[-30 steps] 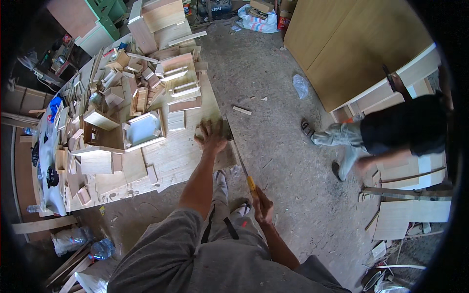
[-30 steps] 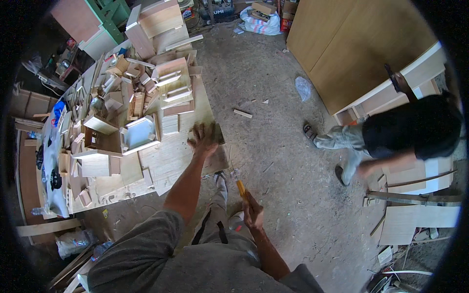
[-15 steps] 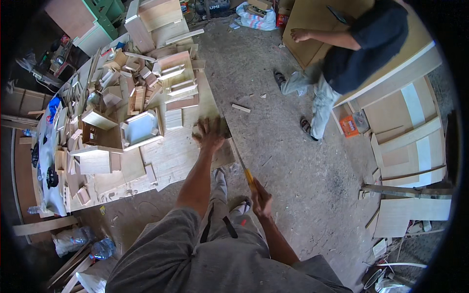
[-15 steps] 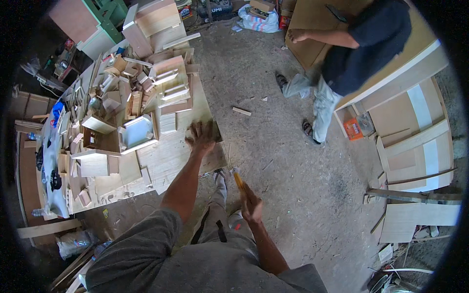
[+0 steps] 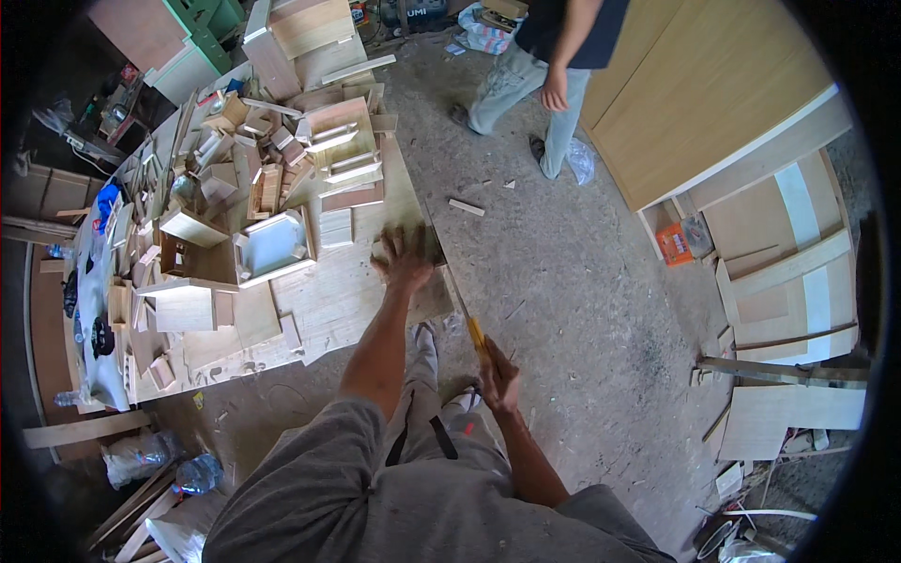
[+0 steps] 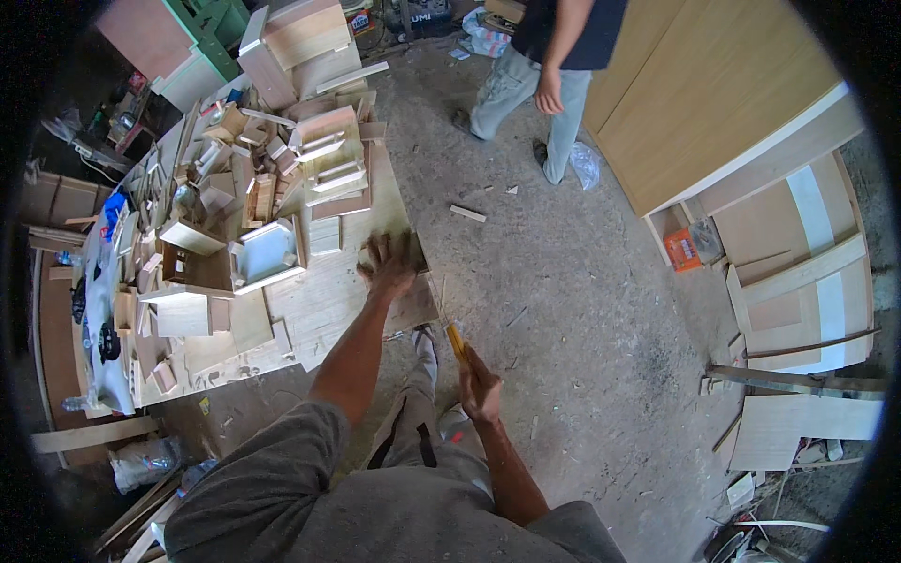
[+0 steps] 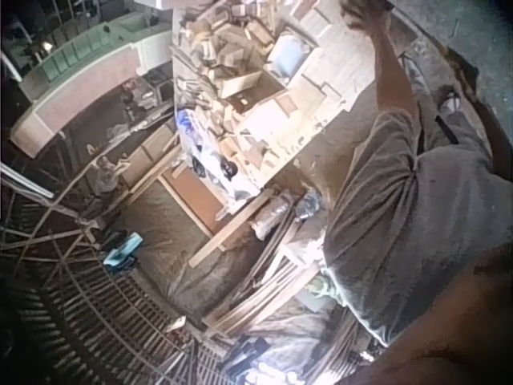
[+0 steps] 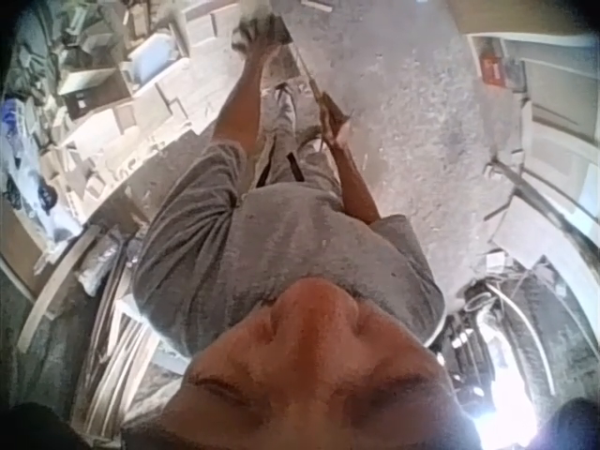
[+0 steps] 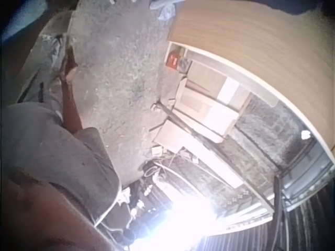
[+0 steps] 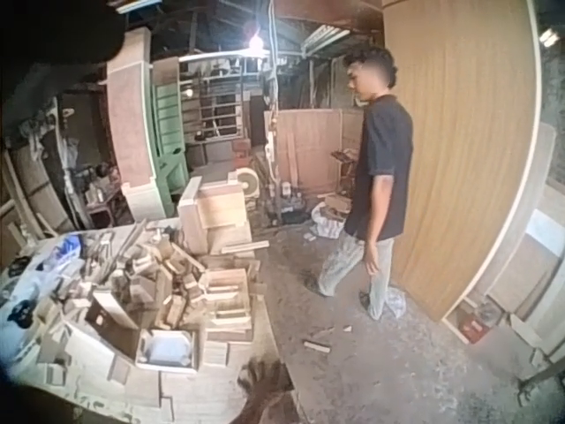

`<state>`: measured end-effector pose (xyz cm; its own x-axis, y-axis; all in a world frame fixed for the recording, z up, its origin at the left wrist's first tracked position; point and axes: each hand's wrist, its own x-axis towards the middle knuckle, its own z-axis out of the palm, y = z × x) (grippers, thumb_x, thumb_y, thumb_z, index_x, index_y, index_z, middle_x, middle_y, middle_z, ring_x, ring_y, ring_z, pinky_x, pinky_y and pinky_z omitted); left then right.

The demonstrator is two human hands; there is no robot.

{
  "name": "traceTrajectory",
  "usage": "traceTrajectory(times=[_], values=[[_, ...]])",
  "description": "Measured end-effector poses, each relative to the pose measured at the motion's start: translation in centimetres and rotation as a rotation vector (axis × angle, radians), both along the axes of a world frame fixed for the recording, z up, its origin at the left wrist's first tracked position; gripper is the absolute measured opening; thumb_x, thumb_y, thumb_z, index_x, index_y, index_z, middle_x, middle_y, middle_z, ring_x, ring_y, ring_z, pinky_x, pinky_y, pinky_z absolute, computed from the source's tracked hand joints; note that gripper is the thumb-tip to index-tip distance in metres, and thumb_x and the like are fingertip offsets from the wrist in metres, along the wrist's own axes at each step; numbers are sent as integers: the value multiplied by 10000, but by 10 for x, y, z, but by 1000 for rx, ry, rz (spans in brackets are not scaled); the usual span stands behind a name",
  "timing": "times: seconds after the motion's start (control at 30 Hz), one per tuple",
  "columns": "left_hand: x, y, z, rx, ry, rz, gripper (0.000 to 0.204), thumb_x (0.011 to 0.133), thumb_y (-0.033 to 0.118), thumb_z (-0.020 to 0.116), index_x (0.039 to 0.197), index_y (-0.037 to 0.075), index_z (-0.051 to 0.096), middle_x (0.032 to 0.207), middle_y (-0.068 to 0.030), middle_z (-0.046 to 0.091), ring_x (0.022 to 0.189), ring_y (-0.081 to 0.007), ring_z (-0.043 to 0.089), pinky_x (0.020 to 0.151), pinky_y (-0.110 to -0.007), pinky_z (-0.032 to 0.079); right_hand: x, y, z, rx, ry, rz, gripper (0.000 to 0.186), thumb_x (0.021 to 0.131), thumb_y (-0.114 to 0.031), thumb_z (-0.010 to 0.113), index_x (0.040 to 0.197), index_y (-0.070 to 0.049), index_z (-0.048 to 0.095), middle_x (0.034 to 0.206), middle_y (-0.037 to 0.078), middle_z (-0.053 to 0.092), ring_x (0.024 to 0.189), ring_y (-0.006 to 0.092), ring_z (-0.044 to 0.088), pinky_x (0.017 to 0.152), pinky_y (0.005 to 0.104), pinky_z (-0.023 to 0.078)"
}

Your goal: The person marks a piece of wood with a pen, cuts it using a hand saw, rubs it with a sanding block, and trims its edges with a utility knife.

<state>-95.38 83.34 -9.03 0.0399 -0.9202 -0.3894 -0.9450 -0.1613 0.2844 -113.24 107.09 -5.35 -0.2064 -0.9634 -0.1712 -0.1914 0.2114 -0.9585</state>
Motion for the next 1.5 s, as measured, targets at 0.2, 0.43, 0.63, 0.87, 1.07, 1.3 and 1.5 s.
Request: traceTrajectory(times=[0.2, 0.43, 0.63, 0.87, 1.07, 1.3, 1.5], values=[[-2, 2, 4, 21, 9, -17, 863, 825, 412, 631, 1531, 360, 137, 1618, -86, -2, 1458, -422, -100, 977, -818, 85, -9, 23, -7, -227, 120, 11, 419, 963, -137, 519, 1319, 83, 508, 861, 62, 601, 723, 89, 518, 643, 224, 429], [2, 2, 1, 5, 3, -17, 865, 827, 408, 633, 1530, 361, 131, 1617, -83, 6, 1460, -419, -89, 982, -818, 90, -4, 37, -14, -147, -11, -9, 440, 951, -145, 542, 1326, 81, 503, 1072, 130, 659, 828, 119, 565, 764, 254, 462], [4, -1, -6, -40, 1, 11, 838, 838, 428, 609, 1530, 352, 142, 1616, -91, 7, 1459, -421, -96, 987, -814, 80, -2, 1, -10, -30, -6, 4, 457, 958, -185, 547, 1337, 67, 504, 1091, 122, 659, 837, 100, 561, 758, 253, 460], [3, 3, 4, 27, -20, -29, 861, 825, 440, 615, 1534, 349, 134, 1618, -100, -18, 1455, -437, -98, 983, -808, 87, 2, 27, 5, -146, 12, 9, 452, 949, -149, 551, 1287, 145, 491, 1224, 236, 615, 1174, 281, 578, 1008, 344, 415], [-1, -1, 3, -32, 54, 3, 816, 830, 396, 587, 1525, 371, 161, 1623, -72, -3, 1463, -397, -125, 1018, -789, 31, 17, -31, -1, -40, -95, -16, 403, 937, -50, 533, 1309, 102, 504, 1211, 192, 638, 1099, 212, 610, 934, 306, 458], [2, 0, 1, 4, 19, 1, 800, 845, 433, 578, 1526, 370, 162, 1623, -68, -6, 1457, -417, -127, 1005, -798, 36, 3, 18, 0, -122, -10, 1, 408, 948, -59, 523, 1316, 113, 487, 1241, 208, 617, 1107, 194, 581, 956, 299, 438], [-6, 0, 2, -11, 6, -36, 785, 858, 453, 559, 1526, 375, 156, 1622, -75, -8, 1456, -426, -119, 1004, -801, 50, 17, -30, 2, -120, -40, -42, 420, 950, -128, 537, 1291, 117, 513, 1204, 231, 624, 1083, 235, 596, 935, 311, 449]])
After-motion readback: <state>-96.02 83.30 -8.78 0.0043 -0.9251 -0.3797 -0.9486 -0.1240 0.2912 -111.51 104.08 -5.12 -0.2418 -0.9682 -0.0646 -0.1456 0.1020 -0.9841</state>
